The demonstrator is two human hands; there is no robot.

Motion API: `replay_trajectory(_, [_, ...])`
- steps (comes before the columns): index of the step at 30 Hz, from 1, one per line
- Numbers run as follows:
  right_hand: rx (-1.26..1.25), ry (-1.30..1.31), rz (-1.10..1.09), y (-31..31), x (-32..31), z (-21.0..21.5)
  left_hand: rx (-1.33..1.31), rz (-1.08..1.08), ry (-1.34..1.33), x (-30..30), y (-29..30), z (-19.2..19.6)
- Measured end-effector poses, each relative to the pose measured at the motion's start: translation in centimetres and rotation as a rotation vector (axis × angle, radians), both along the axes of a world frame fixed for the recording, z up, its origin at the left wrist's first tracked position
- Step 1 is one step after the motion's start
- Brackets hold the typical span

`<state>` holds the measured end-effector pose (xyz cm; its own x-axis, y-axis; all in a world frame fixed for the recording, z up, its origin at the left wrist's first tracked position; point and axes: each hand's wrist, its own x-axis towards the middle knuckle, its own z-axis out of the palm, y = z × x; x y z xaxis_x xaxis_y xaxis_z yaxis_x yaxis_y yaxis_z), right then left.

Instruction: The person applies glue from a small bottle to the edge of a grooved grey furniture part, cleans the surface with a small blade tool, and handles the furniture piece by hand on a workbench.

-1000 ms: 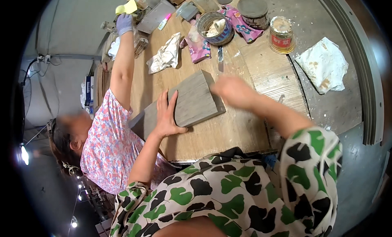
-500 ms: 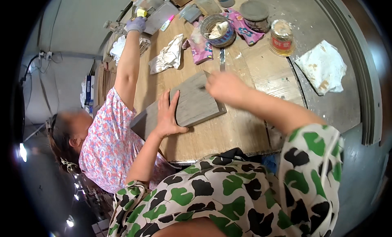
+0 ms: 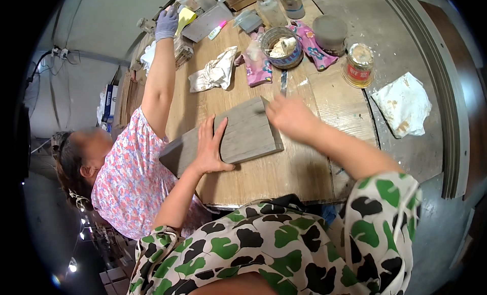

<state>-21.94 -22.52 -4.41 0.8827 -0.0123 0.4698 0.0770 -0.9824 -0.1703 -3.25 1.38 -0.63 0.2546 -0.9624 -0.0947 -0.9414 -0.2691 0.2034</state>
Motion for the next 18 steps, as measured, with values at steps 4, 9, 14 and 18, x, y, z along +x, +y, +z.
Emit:
replay_trajectory(4, [0.076, 0.137, 0.246, 3.4, -6.6, 1.2, -0.017, 0.000, -0.006, -0.3, 0.1, -0.2])
replay_trajectory(9, [0.346, -0.129, -0.027, -1.8, 0.0, 0.1, -0.019, -0.008, -0.009, -0.3, -0.2, -0.1])
replay_trajectory(14, [0.529, -0.150, -0.035, 0.0, 1.0, -2.8, -0.007, -0.011, -0.001, -0.1, -0.2, 0.2])
replay_trajectory(18, [0.563, -0.057, 0.257, 4.2, -7.9, -1.9, -0.030, -0.021, -0.022, -0.1, 0.1, -0.1])
